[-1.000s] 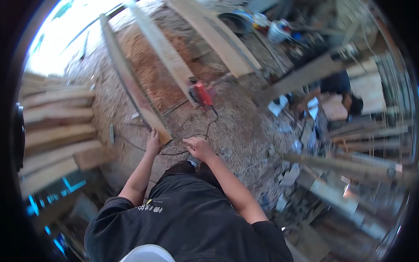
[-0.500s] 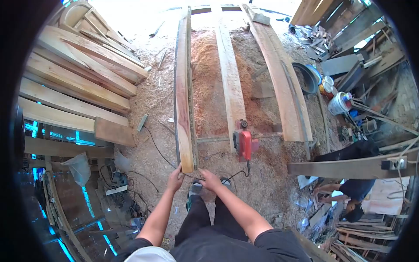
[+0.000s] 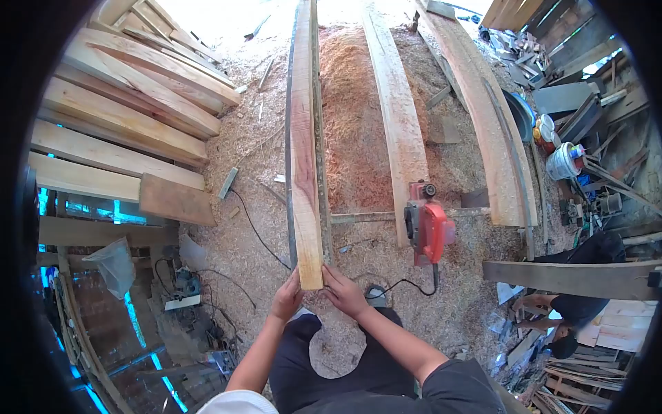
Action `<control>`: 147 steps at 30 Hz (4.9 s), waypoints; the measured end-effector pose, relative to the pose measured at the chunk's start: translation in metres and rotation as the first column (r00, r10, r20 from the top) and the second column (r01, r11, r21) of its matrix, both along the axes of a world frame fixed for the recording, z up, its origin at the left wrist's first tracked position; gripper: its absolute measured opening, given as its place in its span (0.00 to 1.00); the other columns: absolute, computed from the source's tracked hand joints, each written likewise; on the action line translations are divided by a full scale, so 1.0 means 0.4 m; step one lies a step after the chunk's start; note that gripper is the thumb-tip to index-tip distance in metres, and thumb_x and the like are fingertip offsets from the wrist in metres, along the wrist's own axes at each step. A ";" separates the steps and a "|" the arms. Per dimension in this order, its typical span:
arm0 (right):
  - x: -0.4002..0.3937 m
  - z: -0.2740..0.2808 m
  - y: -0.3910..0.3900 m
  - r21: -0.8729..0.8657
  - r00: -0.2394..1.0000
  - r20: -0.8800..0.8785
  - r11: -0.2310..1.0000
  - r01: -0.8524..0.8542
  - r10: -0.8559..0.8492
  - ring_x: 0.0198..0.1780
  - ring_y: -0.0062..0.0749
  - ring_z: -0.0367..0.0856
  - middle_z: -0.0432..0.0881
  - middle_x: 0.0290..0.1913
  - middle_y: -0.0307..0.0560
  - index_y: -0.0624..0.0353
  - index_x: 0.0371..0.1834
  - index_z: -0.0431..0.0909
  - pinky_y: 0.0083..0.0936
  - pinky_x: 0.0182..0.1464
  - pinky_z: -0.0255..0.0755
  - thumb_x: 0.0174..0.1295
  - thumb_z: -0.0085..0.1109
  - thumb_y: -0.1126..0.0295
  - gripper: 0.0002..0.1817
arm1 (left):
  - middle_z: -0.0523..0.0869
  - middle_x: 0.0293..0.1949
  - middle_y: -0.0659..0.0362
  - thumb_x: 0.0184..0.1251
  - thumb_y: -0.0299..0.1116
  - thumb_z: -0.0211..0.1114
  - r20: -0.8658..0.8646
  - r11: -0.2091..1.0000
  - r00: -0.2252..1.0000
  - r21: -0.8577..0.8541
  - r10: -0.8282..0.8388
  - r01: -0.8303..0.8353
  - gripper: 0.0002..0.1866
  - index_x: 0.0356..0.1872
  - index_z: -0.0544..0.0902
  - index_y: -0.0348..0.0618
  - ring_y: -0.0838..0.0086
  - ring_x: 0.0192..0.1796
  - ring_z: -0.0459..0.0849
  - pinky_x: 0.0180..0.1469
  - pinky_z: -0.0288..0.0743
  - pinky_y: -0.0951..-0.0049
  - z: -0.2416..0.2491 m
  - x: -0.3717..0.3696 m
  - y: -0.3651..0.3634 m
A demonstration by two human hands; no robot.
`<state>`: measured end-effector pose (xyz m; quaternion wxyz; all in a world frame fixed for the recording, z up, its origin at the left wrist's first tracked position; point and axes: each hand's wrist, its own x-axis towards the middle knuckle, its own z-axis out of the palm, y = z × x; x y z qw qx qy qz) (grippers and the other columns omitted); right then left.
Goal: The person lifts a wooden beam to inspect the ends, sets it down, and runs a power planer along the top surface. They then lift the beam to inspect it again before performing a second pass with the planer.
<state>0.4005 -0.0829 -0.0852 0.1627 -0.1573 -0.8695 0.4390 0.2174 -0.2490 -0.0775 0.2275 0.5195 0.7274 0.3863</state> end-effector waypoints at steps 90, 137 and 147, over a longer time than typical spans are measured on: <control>-0.390 1.573 0.130 -0.040 0.575 -0.788 0.950 0.308 -0.220 0.63 0.44 0.87 0.84 0.62 0.63 0.68 0.73 0.77 0.33 0.62 0.80 0.66 0.71 0.79 0.31 | 0.89 0.60 0.49 0.87 0.37 0.57 0.305 0.733 0.950 0.631 0.068 -0.255 0.26 0.77 0.73 0.33 0.75 0.61 0.86 0.63 0.78 0.72 1.666 -0.218 0.348; -0.456 1.588 0.112 -0.159 0.531 -0.801 0.954 0.254 -0.275 0.71 0.42 0.81 0.77 0.73 0.63 0.70 0.77 0.70 0.34 0.70 0.80 0.73 0.64 0.80 0.30 | 0.72 0.77 0.41 0.79 0.25 0.67 0.406 0.638 0.885 0.749 -0.228 -0.179 0.20 0.65 0.75 0.30 0.66 0.75 0.77 0.76 0.72 0.67 1.639 -0.306 0.357; -0.447 1.604 0.130 -0.143 0.507 -0.820 0.953 0.267 -0.265 0.68 0.38 0.82 0.78 0.72 0.63 0.70 0.77 0.71 0.30 0.67 0.80 0.74 0.64 0.78 0.29 | 0.76 0.75 0.41 0.79 0.27 0.68 0.389 0.675 0.902 0.718 -0.185 -0.171 0.22 0.67 0.75 0.30 0.67 0.73 0.78 0.70 0.78 0.71 1.661 -0.293 0.368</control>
